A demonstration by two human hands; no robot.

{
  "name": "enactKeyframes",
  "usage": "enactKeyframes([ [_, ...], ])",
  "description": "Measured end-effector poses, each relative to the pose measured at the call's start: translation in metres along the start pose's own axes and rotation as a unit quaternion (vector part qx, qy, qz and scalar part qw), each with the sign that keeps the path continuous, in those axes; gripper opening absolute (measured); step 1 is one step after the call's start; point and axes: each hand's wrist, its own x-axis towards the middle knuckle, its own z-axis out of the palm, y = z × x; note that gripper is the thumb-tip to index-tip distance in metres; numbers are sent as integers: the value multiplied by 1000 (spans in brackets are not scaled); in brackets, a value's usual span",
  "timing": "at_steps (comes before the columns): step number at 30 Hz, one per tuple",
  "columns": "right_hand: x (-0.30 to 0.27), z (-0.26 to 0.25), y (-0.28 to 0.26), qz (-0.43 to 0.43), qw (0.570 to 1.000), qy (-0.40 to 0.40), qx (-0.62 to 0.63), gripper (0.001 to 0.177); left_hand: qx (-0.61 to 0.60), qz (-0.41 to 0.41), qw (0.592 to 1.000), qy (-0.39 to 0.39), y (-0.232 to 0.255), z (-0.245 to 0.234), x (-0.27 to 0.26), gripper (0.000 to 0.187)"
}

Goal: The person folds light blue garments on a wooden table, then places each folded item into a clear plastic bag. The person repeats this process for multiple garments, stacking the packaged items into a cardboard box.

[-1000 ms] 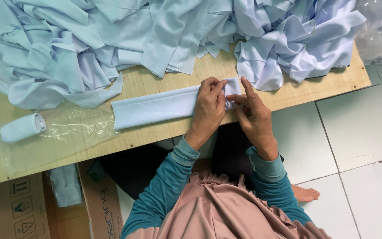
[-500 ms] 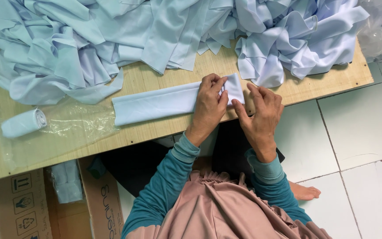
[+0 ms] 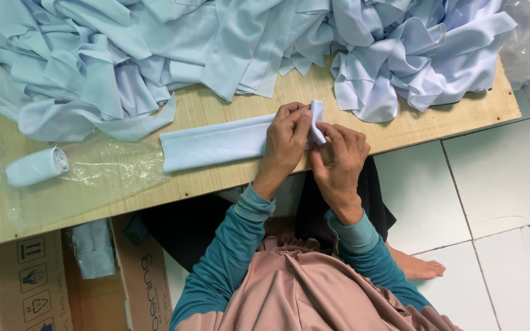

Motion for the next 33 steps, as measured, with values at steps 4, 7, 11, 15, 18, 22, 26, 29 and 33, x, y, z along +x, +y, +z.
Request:
enactKeyframes([
  [4,-3,3,-1,-14,1000,4,10,39,-69,-52,995,44,19,-6,-2,34],
  [7,-3,2,-3,-30,999,4,20,40,-124,-44,989,67,10,-3,-3,31],
  [11,-2,3,-6,-52,999,3,-9,43,-193,-21,975,107,13,0,-2,31],
  [15,-2,4,-9,-86,994,-6,-62,45,-281,-33,948,143,11,5,-6,33],
  [18,0,6,-13,-105,989,-14,-101,44,-342,-49,926,155,19,1,-7,32],
  [22,5,0,-23,-110,986,-32,-122,44,-365,-54,916,156,5,4,-7,31],
  [26,8,-2,-28,-103,986,-48,-125,41,-370,-60,915,149,6,2,-9,30],
  [29,11,0,-32,-110,982,-53,-145,39,-371,-57,916,139,9,1,-7,30],
  [33,14,1,-34,-130,972,-70,-180,39,-349,-35,927,129,12,5,-12,29],
])
